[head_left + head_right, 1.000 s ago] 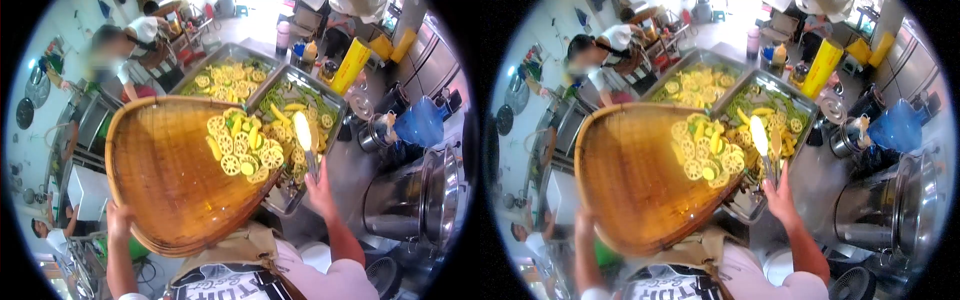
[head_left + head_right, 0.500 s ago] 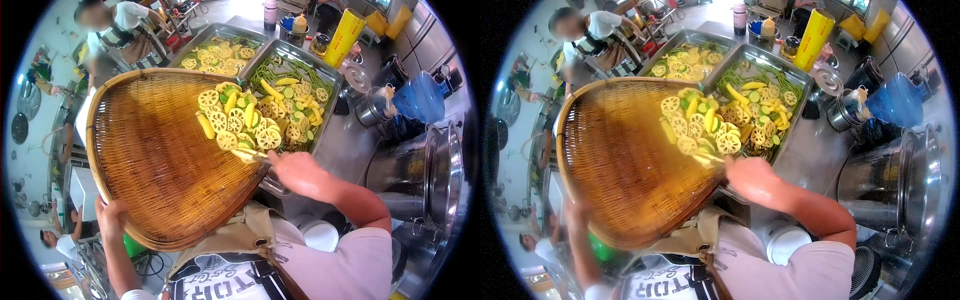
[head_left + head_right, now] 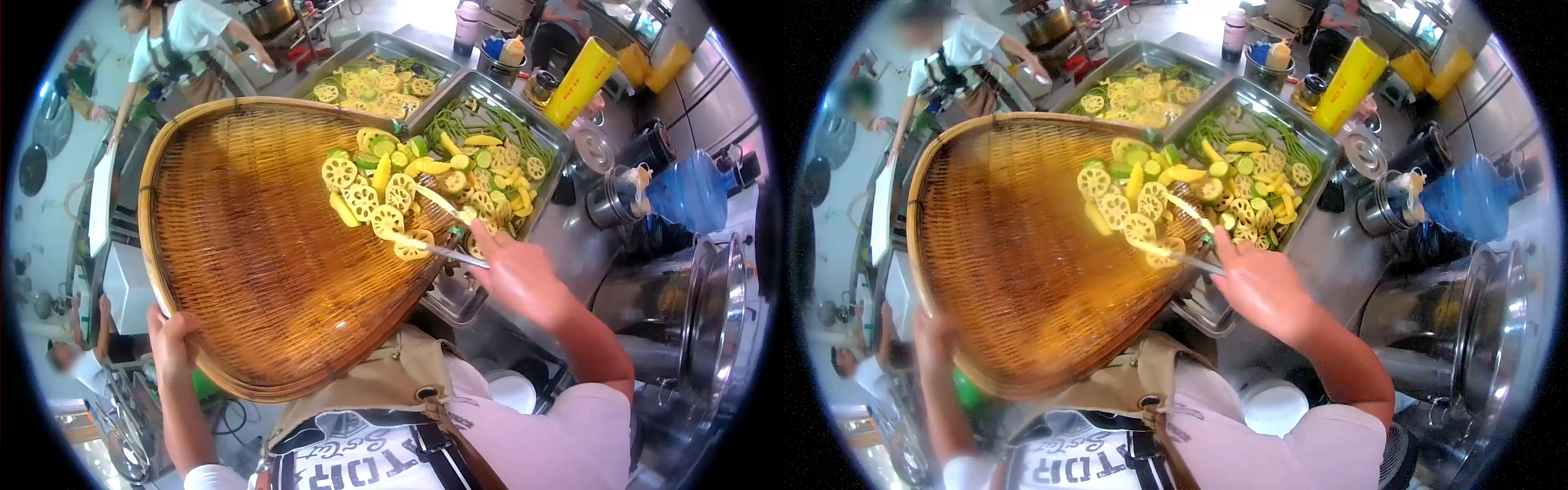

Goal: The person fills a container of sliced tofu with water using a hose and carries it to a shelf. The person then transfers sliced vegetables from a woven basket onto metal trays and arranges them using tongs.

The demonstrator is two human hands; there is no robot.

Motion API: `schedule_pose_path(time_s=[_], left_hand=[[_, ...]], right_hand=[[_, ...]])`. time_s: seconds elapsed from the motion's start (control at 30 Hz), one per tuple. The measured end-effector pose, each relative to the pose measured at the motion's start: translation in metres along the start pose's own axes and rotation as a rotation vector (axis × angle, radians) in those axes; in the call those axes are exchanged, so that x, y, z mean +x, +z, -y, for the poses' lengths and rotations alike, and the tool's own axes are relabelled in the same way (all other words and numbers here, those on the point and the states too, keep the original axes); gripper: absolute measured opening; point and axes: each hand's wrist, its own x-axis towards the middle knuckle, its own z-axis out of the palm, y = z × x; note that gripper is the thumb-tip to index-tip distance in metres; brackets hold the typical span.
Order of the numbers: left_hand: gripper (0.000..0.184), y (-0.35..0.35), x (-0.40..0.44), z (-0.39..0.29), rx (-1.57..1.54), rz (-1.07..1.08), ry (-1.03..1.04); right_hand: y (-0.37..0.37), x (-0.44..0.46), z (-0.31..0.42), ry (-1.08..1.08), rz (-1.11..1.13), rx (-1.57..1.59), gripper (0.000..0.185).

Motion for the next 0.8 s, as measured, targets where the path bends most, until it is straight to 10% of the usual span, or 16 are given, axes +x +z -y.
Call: schedule_pose_path(time_s=[0.4, 0.8], left_hand=[[0.032, 0.008, -0.008, -0.009, 0.006, -0.02, -0.018], [0.032, 0.008, -0.018, -0.003, -0.017, -0.088, -0.033]], right_hand=[[0.04, 0.009, -0.054, -0.008, -0.205, -0.238, 0.048], [0.079, -0.018, -0.1, 0.343, -0.415, 1.237, 0.051]])
